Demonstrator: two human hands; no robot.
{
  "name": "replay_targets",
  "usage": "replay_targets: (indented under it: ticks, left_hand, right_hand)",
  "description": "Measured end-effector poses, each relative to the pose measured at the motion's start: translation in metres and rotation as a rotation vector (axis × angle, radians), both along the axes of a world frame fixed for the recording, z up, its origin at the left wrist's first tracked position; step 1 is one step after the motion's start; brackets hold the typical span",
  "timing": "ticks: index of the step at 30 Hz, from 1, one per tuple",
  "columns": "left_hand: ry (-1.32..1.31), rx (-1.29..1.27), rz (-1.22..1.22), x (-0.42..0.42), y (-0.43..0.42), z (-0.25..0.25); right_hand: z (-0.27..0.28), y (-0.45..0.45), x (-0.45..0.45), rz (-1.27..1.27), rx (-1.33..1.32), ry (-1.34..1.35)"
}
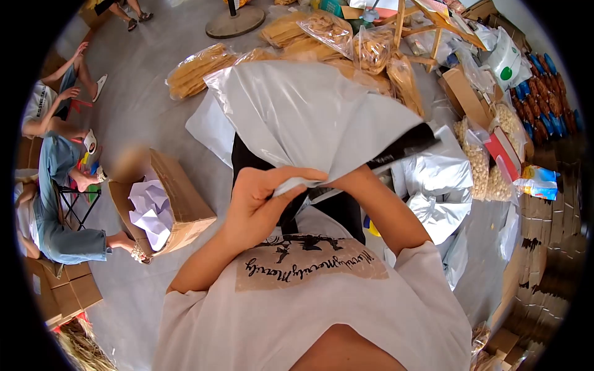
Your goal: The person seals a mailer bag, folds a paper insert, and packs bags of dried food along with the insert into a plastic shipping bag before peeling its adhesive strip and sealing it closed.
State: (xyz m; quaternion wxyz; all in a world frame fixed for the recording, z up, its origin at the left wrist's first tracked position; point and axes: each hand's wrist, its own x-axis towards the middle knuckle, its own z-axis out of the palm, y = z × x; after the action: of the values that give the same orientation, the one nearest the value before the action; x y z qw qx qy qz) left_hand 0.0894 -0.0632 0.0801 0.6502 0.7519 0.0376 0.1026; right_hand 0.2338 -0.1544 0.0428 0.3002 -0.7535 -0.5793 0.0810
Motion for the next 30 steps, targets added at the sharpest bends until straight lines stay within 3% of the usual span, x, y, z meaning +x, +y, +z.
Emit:
replay_targets:
  ticks: [3, 6, 7, 11, 14, 15, 16, 17, 18, 19, 20, 23, 26, 28, 29, 30]
  left_hand:
    - [-0.227, 0.020, 0.125, -0.001, -0.003, -0.012]
    - [-0.075, -0.014, 0.061, -0.020, 0.013, -0.013]
    - [-0.062, -0.062, 0.056, -0.023, 0.013, -0.016]
    - [-0.106, -0.014, 0.125, -0.034, 0.011, -0.025]
    - [-0.122, -0.023, 0.330, -0.050, 0.020, -0.025]
    - [-0.115, -0.043, 0.405, -0.058, 0.027, -0.031]
    - [-0.105, -0.061, 0.481, -0.064, 0.032, -0.035]
    - [-0.119, -0.064, 0.521, -0.065, 0.035, -0.031]
    - [-0.142, -0.057, 0.514, -0.069, 0.040, -0.032]
    - [-0.135, -0.039, 0.515, -0.071, 0.044, -0.031]
    - [-0.129, -0.020, 0.518, -0.072, 0.045, -0.031]
    - [-0.095, 0.106, 0.497, -0.072, 0.050, -0.031]
    - [-0.089, 0.305, 0.365, -0.073, 0.059, -0.021]
    - [-0.011, 0.307, 0.378, -0.078, 0.071, -0.017]
    - [-0.039, 0.283, 0.194, -0.084, 0.085, -0.020]
    - [-0.067, 0.254, 0.011, -0.090, 0.099, -0.024]
  right_hand:
    - [-0.010, -0.007, -0.003, -0.015, 0.036, -0.023]
    - [-0.014, -0.024, 0.001, 0.003, -0.002, 0.062]
    - [-0.013, -0.031, 0.004, 0.014, -0.083, 0.186]
    - [0.019, -0.073, -0.001, -0.062, -0.178, 0.179]
    - [0.039, -0.105, 0.003, 0.020, 0.118, 0.078]
    - [0.049, -0.127, 0.010, -0.065, 0.011, 0.137]
    - [0.054, -0.140, 0.010, -0.211, 0.269, 0.296]
    - [0.042, -0.151, 0.021, -0.371, 0.669, 0.211]
    - [0.043, -0.162, 0.035, -0.615, 0.662, 0.037]
    - [0.048, -0.157, 0.045, -0.665, 0.578, -0.097]
    - [0.042, -0.158, 0.057, -0.617, 0.341, -0.239]
    - [-0.035, -0.130, 0.087, -0.504, 0.153, -0.366]
    - [-0.033, -0.105, 0.071, -0.541, 0.095, -0.441]
    - [-0.002, -0.109, 0.054, 0.223, -0.054, -0.499]
    - [-0.004, -0.110, 0.050, 0.237, -0.044, -0.496]
    - [-0.007, -0.110, 0.048, 0.186, 0.060, -0.261]
